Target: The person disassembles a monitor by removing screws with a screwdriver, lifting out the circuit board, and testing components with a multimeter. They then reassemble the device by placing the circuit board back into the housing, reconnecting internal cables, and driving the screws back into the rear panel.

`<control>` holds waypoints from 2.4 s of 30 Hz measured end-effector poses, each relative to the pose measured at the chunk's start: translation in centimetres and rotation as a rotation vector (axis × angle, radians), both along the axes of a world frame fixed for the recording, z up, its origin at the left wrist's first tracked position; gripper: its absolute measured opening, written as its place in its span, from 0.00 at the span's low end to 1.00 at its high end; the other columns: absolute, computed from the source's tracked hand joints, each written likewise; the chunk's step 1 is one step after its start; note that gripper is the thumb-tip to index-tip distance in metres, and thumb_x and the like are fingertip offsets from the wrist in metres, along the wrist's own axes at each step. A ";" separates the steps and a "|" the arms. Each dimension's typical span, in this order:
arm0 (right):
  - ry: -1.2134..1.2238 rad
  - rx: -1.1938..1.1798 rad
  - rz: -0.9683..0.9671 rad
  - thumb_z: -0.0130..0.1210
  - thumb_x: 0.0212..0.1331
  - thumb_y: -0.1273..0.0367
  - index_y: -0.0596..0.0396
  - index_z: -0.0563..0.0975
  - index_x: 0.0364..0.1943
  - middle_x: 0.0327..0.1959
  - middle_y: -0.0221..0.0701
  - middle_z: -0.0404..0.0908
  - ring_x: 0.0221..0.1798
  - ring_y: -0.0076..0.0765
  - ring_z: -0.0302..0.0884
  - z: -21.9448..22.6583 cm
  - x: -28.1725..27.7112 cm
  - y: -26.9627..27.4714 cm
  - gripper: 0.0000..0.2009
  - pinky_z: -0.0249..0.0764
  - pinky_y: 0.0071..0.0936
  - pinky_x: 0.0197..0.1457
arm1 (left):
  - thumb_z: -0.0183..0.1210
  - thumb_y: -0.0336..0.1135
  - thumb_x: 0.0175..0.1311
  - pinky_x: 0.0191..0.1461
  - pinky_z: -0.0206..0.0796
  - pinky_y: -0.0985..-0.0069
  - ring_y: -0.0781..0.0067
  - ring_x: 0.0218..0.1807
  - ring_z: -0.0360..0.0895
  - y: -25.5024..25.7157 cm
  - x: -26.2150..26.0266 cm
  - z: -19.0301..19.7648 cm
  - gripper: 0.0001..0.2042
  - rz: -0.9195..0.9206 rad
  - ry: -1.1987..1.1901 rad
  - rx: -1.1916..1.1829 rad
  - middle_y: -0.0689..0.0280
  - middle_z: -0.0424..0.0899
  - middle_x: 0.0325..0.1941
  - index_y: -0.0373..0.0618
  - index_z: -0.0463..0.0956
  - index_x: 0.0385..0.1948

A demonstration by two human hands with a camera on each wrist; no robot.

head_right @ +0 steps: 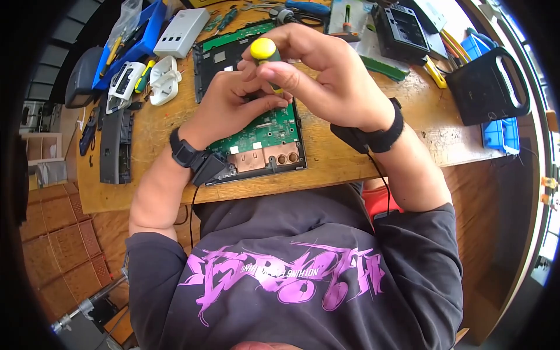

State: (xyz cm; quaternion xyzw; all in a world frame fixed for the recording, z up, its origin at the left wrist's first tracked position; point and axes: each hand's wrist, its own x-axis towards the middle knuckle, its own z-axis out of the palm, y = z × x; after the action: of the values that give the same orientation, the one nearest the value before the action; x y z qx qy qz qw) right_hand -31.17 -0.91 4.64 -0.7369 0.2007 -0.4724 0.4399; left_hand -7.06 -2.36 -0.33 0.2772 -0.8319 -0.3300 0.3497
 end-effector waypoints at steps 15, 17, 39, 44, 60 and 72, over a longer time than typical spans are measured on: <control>-0.158 -0.056 -0.010 0.84 0.60 0.75 0.62 0.83 0.49 0.48 0.33 0.90 0.51 0.24 0.87 -1.7 -0.7 -1.9 0.19 0.84 0.24 0.57 | 0.74 0.30 0.74 0.44 0.82 0.76 0.76 0.39 0.93 0.3 -0.2 0.4 0.06 -0.025 0.000 0.080 0.62 0.97 0.39 0.37 0.92 0.44; -0.141 -0.160 -0.004 0.86 0.58 0.75 0.61 0.84 0.46 0.46 0.33 0.90 0.50 0.23 0.87 -1.6 -0.5 -2.0 0.19 0.84 0.24 0.56 | 0.74 0.30 0.74 0.43 0.81 0.75 0.76 0.38 0.92 0.4 0.0 0.9 0.06 -0.003 -0.053 0.090 0.62 0.96 0.38 0.38 0.92 0.44; -0.031 -0.095 0.026 0.81 0.64 0.76 0.63 0.82 0.57 0.48 0.36 0.94 0.51 0.27 0.92 -2.8 -0.2 -1.8 0.21 0.88 0.28 0.61 | 0.77 0.34 0.70 0.45 0.82 0.74 0.72 0.38 0.93 0.1 -0.3 -0.5 0.12 0.017 -0.017 0.099 0.63 0.96 0.38 0.43 0.93 0.51; -0.092 0.105 0.188 0.67 0.80 0.73 0.70 0.80 0.69 0.57 0.44 0.94 0.64 0.35 0.89 -2.9 0.3 -1.7 0.20 0.84 0.34 0.71 | 0.76 0.30 0.74 0.54 0.85 0.74 0.75 0.48 0.94 0.6 -0.5 0.5 0.09 0.020 -0.043 0.078 0.64 0.97 0.44 0.36 0.90 0.48; -0.046 -0.056 -0.056 0.76 0.71 0.75 0.64 0.77 0.69 0.59 0.38 0.88 0.60 0.33 0.89 -2.8 0.6 -1.0 0.26 0.85 0.34 0.68 | 0.72 0.28 0.75 0.45 0.77 0.75 0.79 0.41 0.86 0.6 0.1 1.3 0.07 -0.048 -0.001 0.308 0.62 0.93 0.39 0.35 0.89 0.47; -0.093 -0.042 0.028 0.80 0.66 0.72 0.62 0.81 0.56 0.49 0.36 0.91 0.50 0.28 0.90 -2.8 -1.2 -2.9 0.20 0.86 0.28 0.59 | 0.69 0.27 0.78 0.50 0.78 0.78 0.82 0.45 0.86 0.7 0.0 1.0 0.06 -0.127 0.126 0.440 0.64 0.94 0.44 0.33 0.88 0.48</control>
State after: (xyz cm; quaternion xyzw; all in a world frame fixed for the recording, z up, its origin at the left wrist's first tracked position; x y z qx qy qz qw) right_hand -32.33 -3.76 1.83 -0.7260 0.1599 -0.5039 0.4399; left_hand -7.03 -1.62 0.72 0.2725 -0.7323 -0.5413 0.3105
